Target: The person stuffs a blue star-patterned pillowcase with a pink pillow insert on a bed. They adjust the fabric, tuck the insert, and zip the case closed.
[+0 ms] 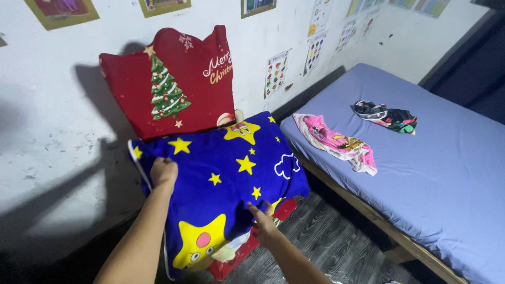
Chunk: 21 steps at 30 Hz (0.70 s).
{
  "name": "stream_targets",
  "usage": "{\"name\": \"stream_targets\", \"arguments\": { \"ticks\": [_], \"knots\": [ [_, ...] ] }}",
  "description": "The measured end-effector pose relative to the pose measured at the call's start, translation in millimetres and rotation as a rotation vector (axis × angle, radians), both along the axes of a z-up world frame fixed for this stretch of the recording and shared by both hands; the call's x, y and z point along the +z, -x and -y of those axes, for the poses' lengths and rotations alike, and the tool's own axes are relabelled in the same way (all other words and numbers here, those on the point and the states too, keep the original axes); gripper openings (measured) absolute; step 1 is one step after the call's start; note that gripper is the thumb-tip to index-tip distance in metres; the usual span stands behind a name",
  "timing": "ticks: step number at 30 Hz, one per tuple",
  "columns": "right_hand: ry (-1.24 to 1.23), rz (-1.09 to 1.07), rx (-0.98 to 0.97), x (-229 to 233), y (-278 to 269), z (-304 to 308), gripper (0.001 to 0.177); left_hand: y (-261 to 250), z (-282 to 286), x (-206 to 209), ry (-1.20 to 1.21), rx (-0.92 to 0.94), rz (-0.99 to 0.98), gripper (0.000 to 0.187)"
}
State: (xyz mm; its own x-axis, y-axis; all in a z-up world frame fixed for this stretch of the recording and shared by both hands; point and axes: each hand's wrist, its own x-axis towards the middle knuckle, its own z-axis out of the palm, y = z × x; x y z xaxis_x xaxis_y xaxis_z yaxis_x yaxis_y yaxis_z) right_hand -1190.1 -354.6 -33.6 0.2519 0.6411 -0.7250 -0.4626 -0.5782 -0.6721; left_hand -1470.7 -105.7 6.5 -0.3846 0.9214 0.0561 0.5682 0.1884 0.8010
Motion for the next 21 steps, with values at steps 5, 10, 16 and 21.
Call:
{"name": "stream_targets", "arguments": {
  "ticks": [5,10,16,21],
  "knots": [
    [-0.176,-0.372,-0.182,-36.8,-0.8,-0.4,0.097,-31.5,29.9,79.3,0.034,-0.035,0.04,0.033],
    [0.004,-0.277,0.145,17.0,36.7,3.6,0.091,-51.9,33.8,122.1,0.028,-0.196,-0.051,0.036],
    [-0.172,0.016,-0.118,-27.4,19.9,-27.8,0.05,-84.6,13.2,146.2,-0.049,-0.326,-0.039,0.039],
    [-0.436,0.311,-0.244,-38.1,-34.0,-36.1,0.024,-114.5,2.9,171.5,-0.082,-0.422,0.35,0.031]
  ]
}}
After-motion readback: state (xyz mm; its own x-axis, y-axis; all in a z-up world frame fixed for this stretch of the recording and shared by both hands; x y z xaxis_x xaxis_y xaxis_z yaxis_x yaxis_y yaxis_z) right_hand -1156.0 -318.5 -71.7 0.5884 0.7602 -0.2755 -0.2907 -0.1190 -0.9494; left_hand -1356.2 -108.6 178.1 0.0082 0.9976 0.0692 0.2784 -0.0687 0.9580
